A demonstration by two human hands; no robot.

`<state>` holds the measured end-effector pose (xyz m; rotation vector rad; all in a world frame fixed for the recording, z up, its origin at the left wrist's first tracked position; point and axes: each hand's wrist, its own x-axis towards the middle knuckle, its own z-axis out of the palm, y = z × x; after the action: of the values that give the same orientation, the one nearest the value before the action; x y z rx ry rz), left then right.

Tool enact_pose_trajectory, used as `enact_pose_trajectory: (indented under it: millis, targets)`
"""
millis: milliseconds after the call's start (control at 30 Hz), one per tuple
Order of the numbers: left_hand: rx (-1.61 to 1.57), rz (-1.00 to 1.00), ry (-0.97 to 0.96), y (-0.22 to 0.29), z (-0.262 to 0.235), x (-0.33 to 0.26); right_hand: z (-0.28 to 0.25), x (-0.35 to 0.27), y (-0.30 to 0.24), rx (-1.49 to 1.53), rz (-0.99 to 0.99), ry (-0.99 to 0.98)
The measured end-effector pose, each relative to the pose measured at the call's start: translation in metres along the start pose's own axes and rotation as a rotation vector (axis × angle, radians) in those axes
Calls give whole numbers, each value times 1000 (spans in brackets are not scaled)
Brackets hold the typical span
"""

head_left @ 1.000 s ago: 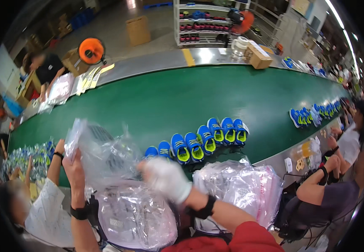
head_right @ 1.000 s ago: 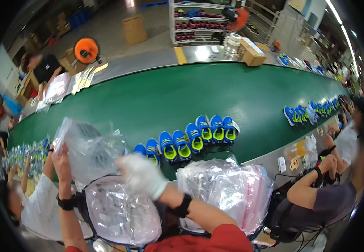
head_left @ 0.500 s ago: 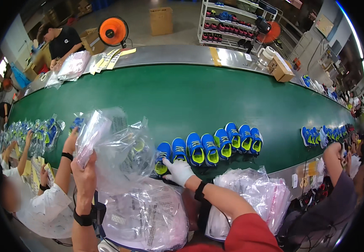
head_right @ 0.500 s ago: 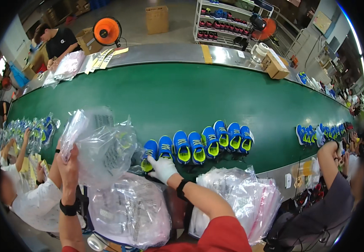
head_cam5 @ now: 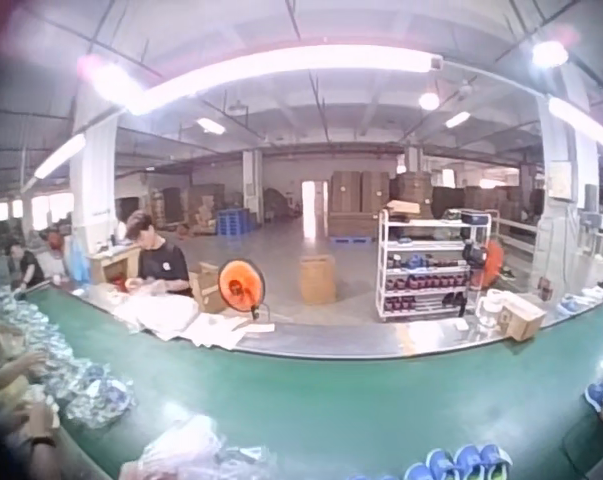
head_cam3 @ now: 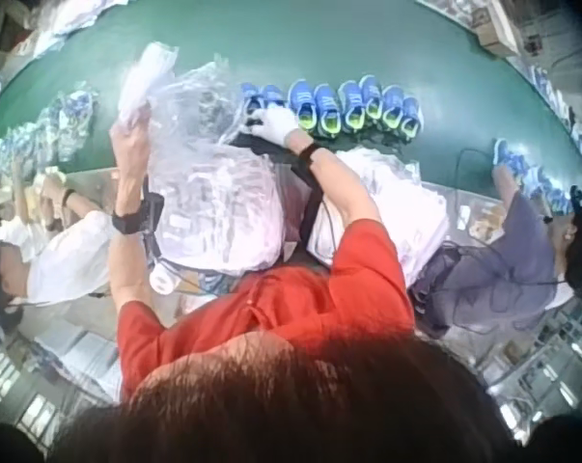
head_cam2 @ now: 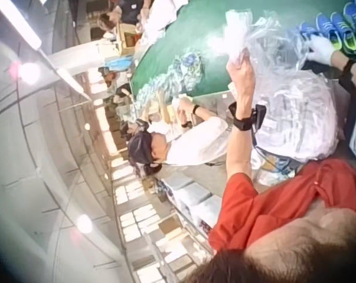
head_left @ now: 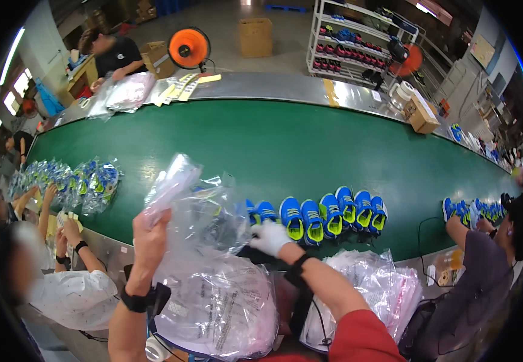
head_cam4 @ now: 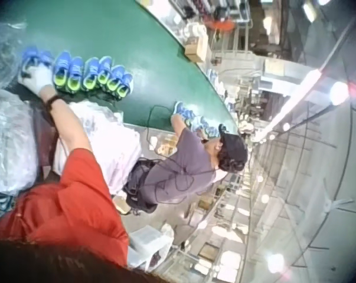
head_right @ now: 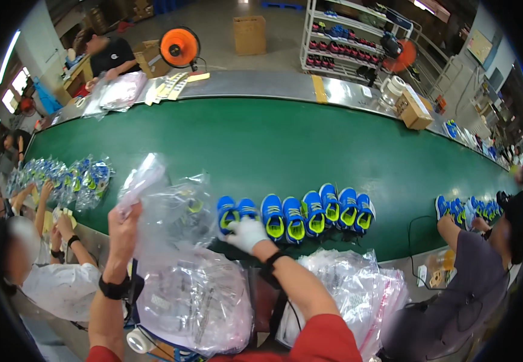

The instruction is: The person places blue and green sneakers into clear plastic bags on a green conveyor belt. They handle the shoes one at a time, inserting them into the bags and arranging them in a line.

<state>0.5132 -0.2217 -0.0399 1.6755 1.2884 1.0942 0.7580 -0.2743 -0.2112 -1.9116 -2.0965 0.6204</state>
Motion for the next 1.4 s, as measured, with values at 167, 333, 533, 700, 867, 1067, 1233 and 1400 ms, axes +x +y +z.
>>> enact_pose_trajectory:
  millis: [167,333,533,700,867,1067,1233,1400]
  targets:
    - [-59,-7,-54,13,40,12,-138,-39,35,945,255,127]
    - [-147,-47,-124,41,80,15,-196,-121,-13,1990,-199,445]
    - [-9,421,-395,55,147,-33,-154,-102,-36,-142,-226,144]
    - [150,184,-496,102,184,-14,-147,-136,-53,-491,-425,78]
    - [389,628,-960,119,200,-72,-154,-126,-24,-254,-546,429]
    - [190,256,-513,73,144,-74,-143,-97,1,192,284,139]
    - [22,398,-483,39,160,-125,-86,-46,-13,-124,241,16]
    - [-249,-151,-393,60,86,-34,-121,-3,-47,113,180,7]
